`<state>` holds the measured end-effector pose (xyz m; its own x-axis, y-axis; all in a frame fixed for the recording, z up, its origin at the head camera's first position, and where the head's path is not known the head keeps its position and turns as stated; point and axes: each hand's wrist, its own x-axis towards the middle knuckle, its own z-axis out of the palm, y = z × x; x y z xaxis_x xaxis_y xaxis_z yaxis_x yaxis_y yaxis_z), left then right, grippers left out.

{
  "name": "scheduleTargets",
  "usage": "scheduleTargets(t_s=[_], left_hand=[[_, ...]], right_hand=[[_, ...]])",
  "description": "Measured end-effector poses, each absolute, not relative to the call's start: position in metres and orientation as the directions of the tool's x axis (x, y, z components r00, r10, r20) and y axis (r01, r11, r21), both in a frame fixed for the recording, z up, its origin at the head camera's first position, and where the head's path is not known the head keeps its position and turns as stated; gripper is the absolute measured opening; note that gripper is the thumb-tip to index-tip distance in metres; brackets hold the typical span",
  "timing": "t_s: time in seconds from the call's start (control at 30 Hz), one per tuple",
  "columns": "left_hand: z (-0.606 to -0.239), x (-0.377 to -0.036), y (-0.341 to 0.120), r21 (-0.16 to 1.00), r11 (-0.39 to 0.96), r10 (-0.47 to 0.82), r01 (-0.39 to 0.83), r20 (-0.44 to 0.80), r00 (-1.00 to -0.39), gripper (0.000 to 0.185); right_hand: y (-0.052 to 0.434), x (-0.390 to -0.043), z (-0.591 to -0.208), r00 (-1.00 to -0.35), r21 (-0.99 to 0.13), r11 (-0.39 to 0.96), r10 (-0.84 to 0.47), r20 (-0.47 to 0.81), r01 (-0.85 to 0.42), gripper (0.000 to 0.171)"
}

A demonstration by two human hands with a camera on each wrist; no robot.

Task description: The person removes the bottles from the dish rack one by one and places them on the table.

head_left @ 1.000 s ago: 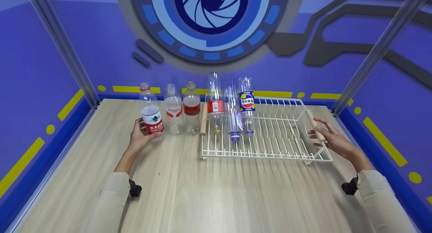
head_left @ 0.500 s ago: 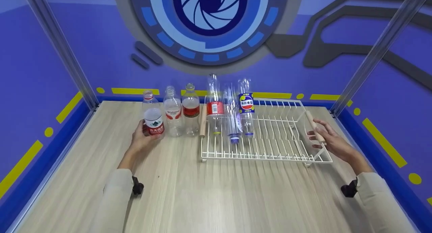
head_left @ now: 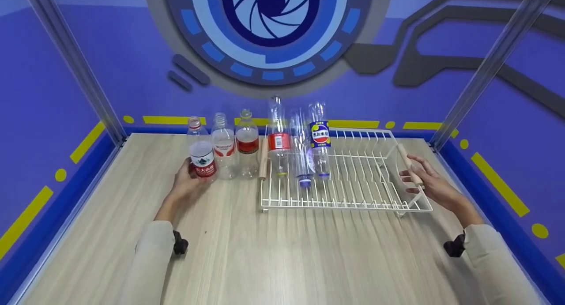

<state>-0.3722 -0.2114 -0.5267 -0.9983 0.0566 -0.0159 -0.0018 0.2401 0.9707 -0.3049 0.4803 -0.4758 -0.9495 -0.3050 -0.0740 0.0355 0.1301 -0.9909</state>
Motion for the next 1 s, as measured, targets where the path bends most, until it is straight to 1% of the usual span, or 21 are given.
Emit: scheduleTargets(t_s=[0.17,0.27,0.43,0.63,0.83,1.0], left_hand=[[-0.522,-0.368,-0.219,0.942,0.337,0.055,0.012,-0.006,-0.998,0.09],[-0.518,-0.365,-0.223,0.929,0.371,0.046,0.011,-0.007,-0.999,0.087],[-0.51,-0.354,-0.231,0.922,0.387,0.028,0.0,-0.012,-1.0,0.082],[-0.5,-0.336,-0.235,0.908,0.416,0.039,-0.039,-0.06,-0.997,0.077],[-0.494,-0.317,-0.231,0.89,0.449,0.089,-0.075,-0.128,-0.988,0.059],[-0.487,-0.304,-0.218,0.886,0.464,0.167,-0.011,-0.1,-0.981,0.043]], right_hand=[[0.48,-0.304,-0.475,-0.949,-0.99,0.139,-0.306,-0.074,0.032,0.043],[0.479,-0.304,-0.474,-0.949,-0.986,0.162,-0.306,-0.074,0.025,0.044],[0.478,-0.303,-0.474,-0.951,-0.981,0.195,-0.299,-0.079,0.02,0.045],[0.478,-0.303,-0.474,-0.952,-0.98,0.197,-0.298,-0.077,0.018,0.044],[0.477,-0.303,-0.475,-0.952,-0.985,0.173,-0.299,-0.071,0.019,0.044],[0.478,-0.302,-0.475,-0.954,-0.985,0.172,-0.294,-0.068,0.017,0.043]])
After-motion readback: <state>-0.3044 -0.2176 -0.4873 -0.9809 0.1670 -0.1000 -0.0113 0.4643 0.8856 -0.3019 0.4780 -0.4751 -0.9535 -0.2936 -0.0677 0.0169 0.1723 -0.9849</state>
